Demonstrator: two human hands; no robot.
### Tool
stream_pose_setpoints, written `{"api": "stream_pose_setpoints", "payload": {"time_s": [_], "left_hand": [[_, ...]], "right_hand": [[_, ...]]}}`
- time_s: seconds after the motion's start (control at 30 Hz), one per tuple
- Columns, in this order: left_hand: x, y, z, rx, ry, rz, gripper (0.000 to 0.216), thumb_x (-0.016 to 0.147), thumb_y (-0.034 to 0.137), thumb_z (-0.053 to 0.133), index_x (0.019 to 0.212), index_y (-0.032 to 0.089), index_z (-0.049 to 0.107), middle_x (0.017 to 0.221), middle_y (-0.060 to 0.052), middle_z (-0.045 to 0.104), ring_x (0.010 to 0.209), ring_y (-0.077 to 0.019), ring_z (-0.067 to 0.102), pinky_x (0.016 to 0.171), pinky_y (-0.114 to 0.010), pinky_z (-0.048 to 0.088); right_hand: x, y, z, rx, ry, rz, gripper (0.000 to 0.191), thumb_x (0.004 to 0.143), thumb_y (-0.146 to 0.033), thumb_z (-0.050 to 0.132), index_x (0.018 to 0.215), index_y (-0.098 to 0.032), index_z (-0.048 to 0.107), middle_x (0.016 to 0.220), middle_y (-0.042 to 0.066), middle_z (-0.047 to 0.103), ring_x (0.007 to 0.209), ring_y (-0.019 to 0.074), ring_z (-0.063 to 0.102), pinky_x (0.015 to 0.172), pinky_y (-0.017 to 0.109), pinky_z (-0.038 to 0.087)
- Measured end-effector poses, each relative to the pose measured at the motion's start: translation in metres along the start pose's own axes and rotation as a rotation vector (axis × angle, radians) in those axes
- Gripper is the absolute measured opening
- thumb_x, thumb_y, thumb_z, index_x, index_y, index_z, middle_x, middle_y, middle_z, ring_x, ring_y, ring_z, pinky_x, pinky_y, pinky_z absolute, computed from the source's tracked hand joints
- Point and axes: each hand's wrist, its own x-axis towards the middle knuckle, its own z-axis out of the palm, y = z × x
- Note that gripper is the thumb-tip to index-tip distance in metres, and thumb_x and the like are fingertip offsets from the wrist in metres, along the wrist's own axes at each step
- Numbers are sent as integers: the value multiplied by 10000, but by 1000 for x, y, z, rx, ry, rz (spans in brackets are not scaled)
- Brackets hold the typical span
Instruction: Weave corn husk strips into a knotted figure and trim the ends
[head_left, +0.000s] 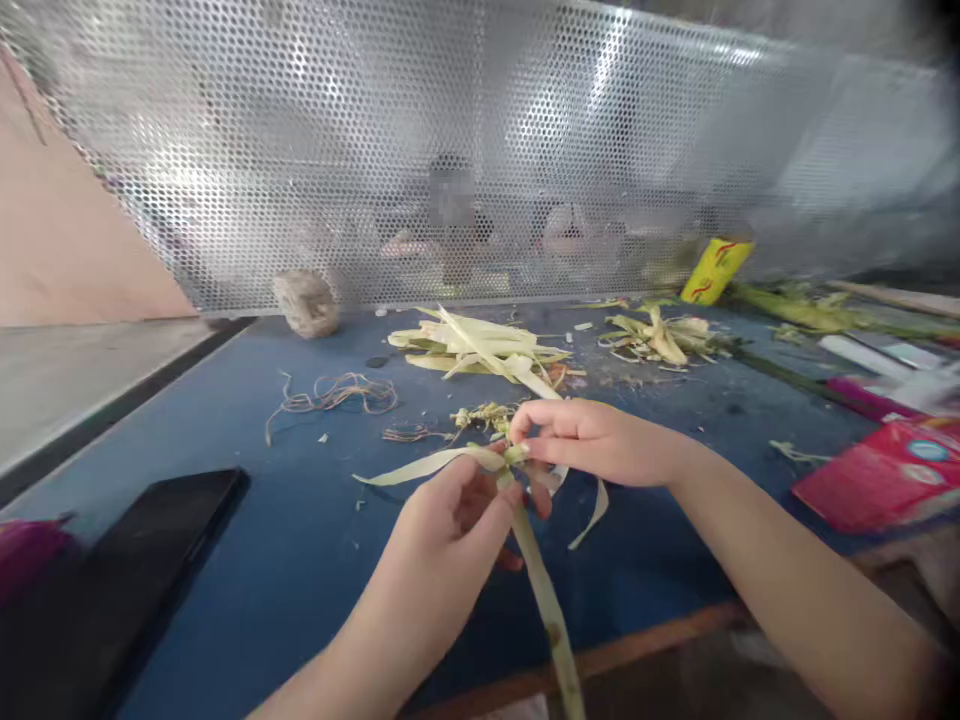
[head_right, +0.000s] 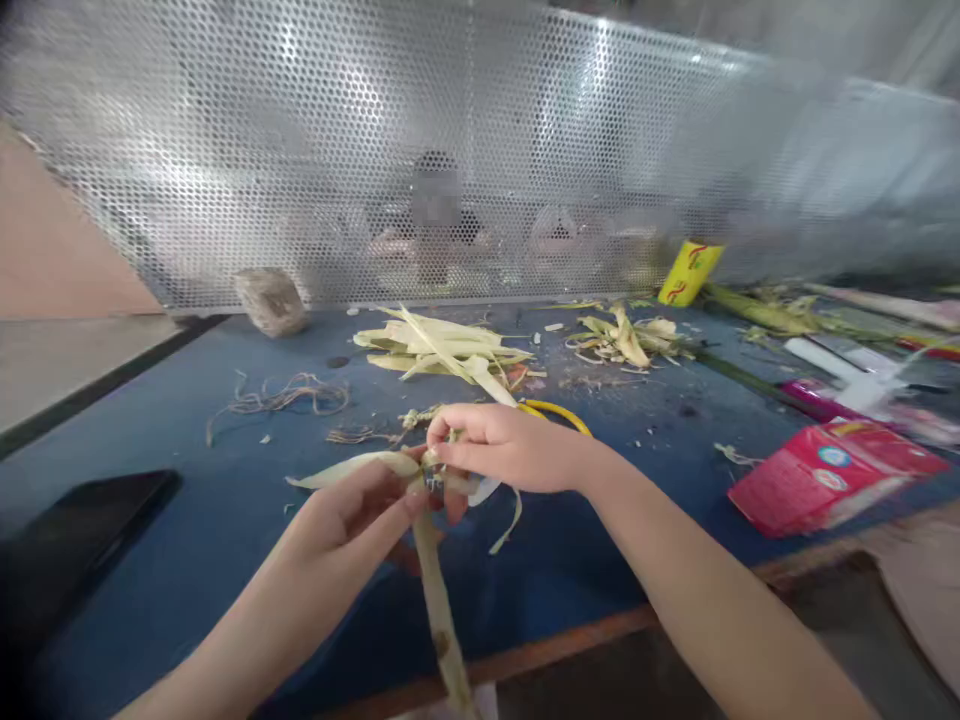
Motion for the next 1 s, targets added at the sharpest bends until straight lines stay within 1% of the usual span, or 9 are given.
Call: {"api": "stream_pose_setpoints", "payload": {"time_s": [0.13, 0.27, 0.4, 0.5, 0.6, 0.7, 0.83, 0.9, 1.0], "left_hand": [[-3, 1, -2, -7, 14, -17, 160, 763, 262, 540, 889, 165, 562, 779, -41, 663, 702, -169, 628, 572, -257, 518], [-3, -1, -2, 32, 46, -11, 221, 707, 157, 557, 929, 161, 562, 603, 14, 612, 603, -146, 616, 597, -264, 510], [-2, -2, -2, -16, -17, -66, 114, 723, 194, 555, 827, 144, 557, 670, -30, 646, 661, -179, 644, 561, -268, 524], [-2, 0, -1, -83, -20, -92, 168, 734, 299, 579, 795, 148, 541, 744, -53, 659, 690, -207, 654, 496, -283, 542], [-2, 2, -1, -121, 3, -126, 174, 728, 295, 594, 794, 154, 518, 752, -53, 664, 674, -219, 667, 466, -288, 547], [-2, 3, 0, -149, 11, -165, 148, 724, 248, 595, 801, 146, 519, 759, -71, 671, 707, -240, 674, 466, -282, 549], [-1, 3, 0, -168, 11, -193, 144, 712, 210, 605, 802, 133, 525, 762, -89, 679, 733, -252, 676, 474, -271, 548], [-1, 3, 1, -181, 7, -209, 154, 706, 203, 615, 805, 127, 525, 763, -97, 685, 729, -254, 677, 472, -270, 547], [-3, 5, 1, -209, 29, -212, 148, 711, 206, 619, 784, 120, 522, 757, -105, 691, 732, -252, 679, 473, -256, 543]], "right_hand": [[-3, 0, 0, -26, 22, 43, 138, 897, -299, 406, 861, -173, 449, 613, -20, 585, 584, 91, 588, 622, 229, 472], [-3, 0, -3, -20, 112, 61, 136, 828, -304, 524, 821, -186, 456, 617, -38, 567, 498, 80, 565, 468, 179, 454], [1, 0, -4, -11, 90, 76, 139, 797, -290, 562, 826, -179, 483, 527, -67, 541, 364, 53, 498, 388, 159, 413], [4, 0, -5, 32, 48, 95, 146, 808, -309, 547, 803, -171, 497, 490, -77, 516, 325, 39, 467, 367, 149, 389], [4, 0, -8, 2, 11, 94, 159, 822, -322, 526, 801, -165, 514, 496, -65, 518, 370, 45, 495, 404, 154, 410], [0, 1, -15, -76, 83, 53, 134, 789, -288, 576, 814, -170, 517, 555, -54, 537, 434, 50, 517, 447, 161, 428], [-2, 0, -24, -143, 156, 46, 170, 754, -309, 611, 825, -186, 517, 651, -44, 553, 397, 34, 460, 400, 168, 380], [1, 0, -27, -280, 222, 29, 158, 762, -334, 594, 794, -186, 551, 654, -30, 561, 454, 56, 488, 447, 189, 396], [9, 4, -26, -585, 391, -62, 114, 754, -307, 598, 797, -200, 598, 797, 6, 596, 697, 116, 548, 625, 243, 428]]}}
